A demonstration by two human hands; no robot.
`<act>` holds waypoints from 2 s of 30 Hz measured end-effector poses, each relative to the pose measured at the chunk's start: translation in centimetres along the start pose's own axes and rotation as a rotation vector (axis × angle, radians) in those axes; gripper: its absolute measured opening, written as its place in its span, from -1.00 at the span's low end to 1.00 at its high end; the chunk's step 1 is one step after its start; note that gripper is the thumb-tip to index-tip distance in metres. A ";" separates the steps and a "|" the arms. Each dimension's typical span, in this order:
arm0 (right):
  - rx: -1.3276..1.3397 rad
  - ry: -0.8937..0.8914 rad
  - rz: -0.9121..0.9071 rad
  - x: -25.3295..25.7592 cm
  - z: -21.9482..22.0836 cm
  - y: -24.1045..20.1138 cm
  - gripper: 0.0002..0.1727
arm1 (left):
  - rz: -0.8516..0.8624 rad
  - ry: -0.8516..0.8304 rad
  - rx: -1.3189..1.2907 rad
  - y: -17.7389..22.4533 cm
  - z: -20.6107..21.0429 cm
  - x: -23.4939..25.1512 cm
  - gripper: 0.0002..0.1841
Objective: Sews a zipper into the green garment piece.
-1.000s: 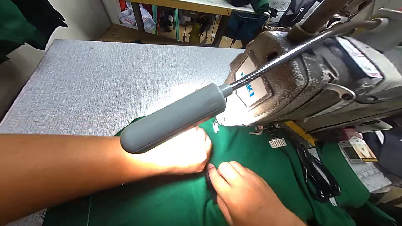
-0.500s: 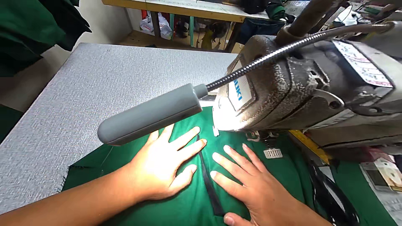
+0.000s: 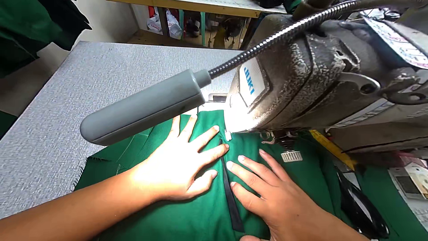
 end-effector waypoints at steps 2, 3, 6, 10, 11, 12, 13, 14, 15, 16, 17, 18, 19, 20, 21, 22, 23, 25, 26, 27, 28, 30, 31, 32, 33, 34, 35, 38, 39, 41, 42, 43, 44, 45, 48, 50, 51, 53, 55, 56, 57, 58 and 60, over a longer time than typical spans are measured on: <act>-0.002 -0.001 -0.013 0.1 0.0 0.0 -0.21 | 0.019 0.031 0.058 0.8 -0.8 0.3 -0.43; 0.001 -0.001 -0.022 0.1 0.0 0.0 -0.21 | 0.014 0.041 0.070 1.1 -1.1 0.4 -0.44; 0.028 -0.008 -0.056 0.0 0.1 0.1 -0.20 | -0.072 -0.016 0.005 1.1 -0.6 0.0 -0.39; 0.072 -0.012 -0.036 -0.2 0.6 0.5 -0.16 | -0.150 -0.052 -0.088 0.5 0.5 -1.1 -0.35; 0.069 -0.011 -0.020 -0.1 0.7 0.6 -0.16 | -0.149 -0.035 -0.091 0.5 0.5 -1.1 -0.35; 0.066 -0.011 -0.001 -0.1 0.7 0.7 -0.16 | -0.145 -0.027 -0.090 0.4 0.5 -1.1 -0.35; 0.065 -0.016 0.016 -0.1 0.7 0.8 -0.16 | -0.138 -0.025 -0.090 0.4 0.5 -1.0 -0.35; 0.069 -0.018 0.031 -0.1 0.7 1.0 -0.16 | -0.130 -0.021 -0.091 0.3 0.6 -0.8 -0.35; 0.073 -0.022 0.043 0.0 0.6 1.1 -0.16 | -0.124 -0.020 -0.093 0.2 0.6 -0.7 -0.35; 0.070 -0.027 0.052 0.1 0.6 1.2 -0.16 | -0.117 -0.016 -0.091 0.0 0.6 -0.5 -0.35; 0.067 -0.031 0.059 0.2 0.6 1.4 -0.16 | -0.112 -0.013 -0.089 -0.1 0.6 -0.4 -0.34; 0.067 -0.036 0.065 0.3 0.6 1.5 -0.16 | -0.108 -0.016 -0.088 -0.2 0.6 -0.2 -0.34; 0.065 -0.038 0.068 0.4 0.6 1.7 -0.15 | -0.102 -0.013 -0.085 -0.4 0.6 0.0 -0.35; 0.066 -0.043 0.071 0.4 0.6 1.8 -0.15 | -0.098 -0.010 -0.082 -0.5 0.6 0.1 -0.35; 0.066 -0.047 0.073 0.5 0.6 2.0 -0.15 | -0.094 -0.014 -0.079 -0.6 0.6 0.3 -0.35; 0.065 -0.042 0.072 0.4 0.6 2.1 -0.15 | -0.091 -0.019 -0.075 -0.6 0.7 0.4 -0.35; 0.071 -0.037 0.074 0.4 0.6 2.2 -0.15 | -0.085 -0.016 -0.069 -0.7 0.7 0.5 -0.34; 0.069 -0.031 0.079 0.4 0.5 2.2 -0.14 | -0.078 -0.016 -0.064 -0.7 0.6 0.7 -0.34; 0.057 -0.028 0.077 0.4 0.4 2.1 -0.14 | -0.078 -0.016 -0.065 -0.7 0.6 0.7 -0.33; 0.034 -0.016 0.067 0.4 0.2 1.8 -0.13 | -0.080 -0.014 -0.068 -0.7 0.6 0.7 -0.34; 0.003 0.000 0.049 0.5 0.0 1.4 -0.11 | -0.076 -0.010 -0.066 -0.7 0.5 0.6 -0.34; -0.044 0.028 0.014 0.4 -0.3 0.7 -0.09 | -0.058 0.008 -0.057 -0.6 0.5 0.7 -0.34; -0.057 0.036 0.001 0.4 -0.4 0.5 -0.08 | -0.051 0.009 -0.053 -0.5 0.4 0.7 -0.35; -0.063 0.034 -0.007 0.4 -0.4 0.3 -0.08 | -0.047 0.007 -0.053 -0.5 0.4 0.7 -0.35; -0.063 0.025 -0.012 0.5 -0.4 0.2 -0.07 | -0.044 0.007 -0.055 -0.4 0.3 0.7 -0.35; -0.062 0.018 -0.018 0.6 -0.4 0.1 -0.08 | -0.044 0.007 -0.056 -0.2 0.1 0.6 -0.35; -0.065 0.015 -0.027 0.7 -0.4 0.0 -0.08 | -0.043 0.023 -0.050 0.2 -0.4 0.7 -0.35; -0.074 0.014 -0.044 0.8 -0.4 -0.1 -0.09 | 0.014 0.135 -0.018 2.4 -2.3 1.0 -0.47; -0.074 0.013 -0.045 0.8 -0.4 -0.2 -0.09 | 0.043 0.186 0.003 3.0 -2.7 1.0 -0.55; -0.069 0.014 -0.044 0.8 -0.4 -0.2 -0.10 | 0.100 0.237 0.043 3.3 -3.0 1.2 -0.66; -0.067 0.014 -0.044 0.8 -0.4 -0.2 -0.09 | 0.124 0.247 0.049 3.1 -3.0 1.3 -0.68; -0.063 0.015 -0.043 0.8 -0.3 -0.1 -0.08 | 0.138 0.255 0.041 2.7 -3.0 1.4 -0.67; -0.056 0.010 -0.039 0.7 -0.3 -0.1 -0.07 | 0.148 0.259 0.026 2.3 -2.8 1.5 -0.66; -0.047 0.005 -0.034 0.7 -0.3 0.0 -0.07 | 0.160 0.269 0.014 1.9 -2.7 1.6 -0.67; -0.024 0.001 -0.019 0.7 -0.2 0.3 -0.10 | 0.210 0.296 0.030 1.8 -2.6 1.4 -0.72; -0.010 0.002 -0.009 0.7 -0.1 0.4 -0.11 | 0.140 0.247 0.038 1.7 -2.2 1.2 -0.67; 0.002 0.000 -0.003 0.7 0.0 0.6 -0.12 | 0.071 0.209 0.028 1.6 -1.9 0.9 -0.61; 0.036 0.004 0.007 0.6 0.1 0.8 -0.11 | -0.038 0.095 -0.025 1.3 -0.9 0.2 -0.45; 0.058 0.012 0.013 0.5 0.3 1.0 -0.12 | -0.094 0.011 -0.066 1.1 0.0 -0.4 -0.36; 0.059 0.019 0.013 0.4 0.3 1.1 -0.13 | -0.105 -0.003 -0.073 1.0 0.3 -0.7 -0.35; 0.058 0.022 0.013 0.4 0.3 1.1 -0.13 | -0.109 -0.002 -0.074 1.0 0.5 -0.8 -0.34; 0.054 0.021 0.012 0.4 0.4 1.1 -0.14 | -0.111 0.008 -0.072 0.9 0.5 -0.8 -0.34; 0.047 0.026 0.015 0.3 0.4 1.2 -0.14 | -0.109 0.011 -0.070 0.8 0.6 -0.7 -0.35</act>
Point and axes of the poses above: each hand's wrist, its own x-axis towards the middle knuckle, its own z-axis out of the palm, y = z × x, the point moved 10 cm from there along x, towards the middle knuckle, and after that the axes turned 14 degrees about z, right-handed, at the moved point
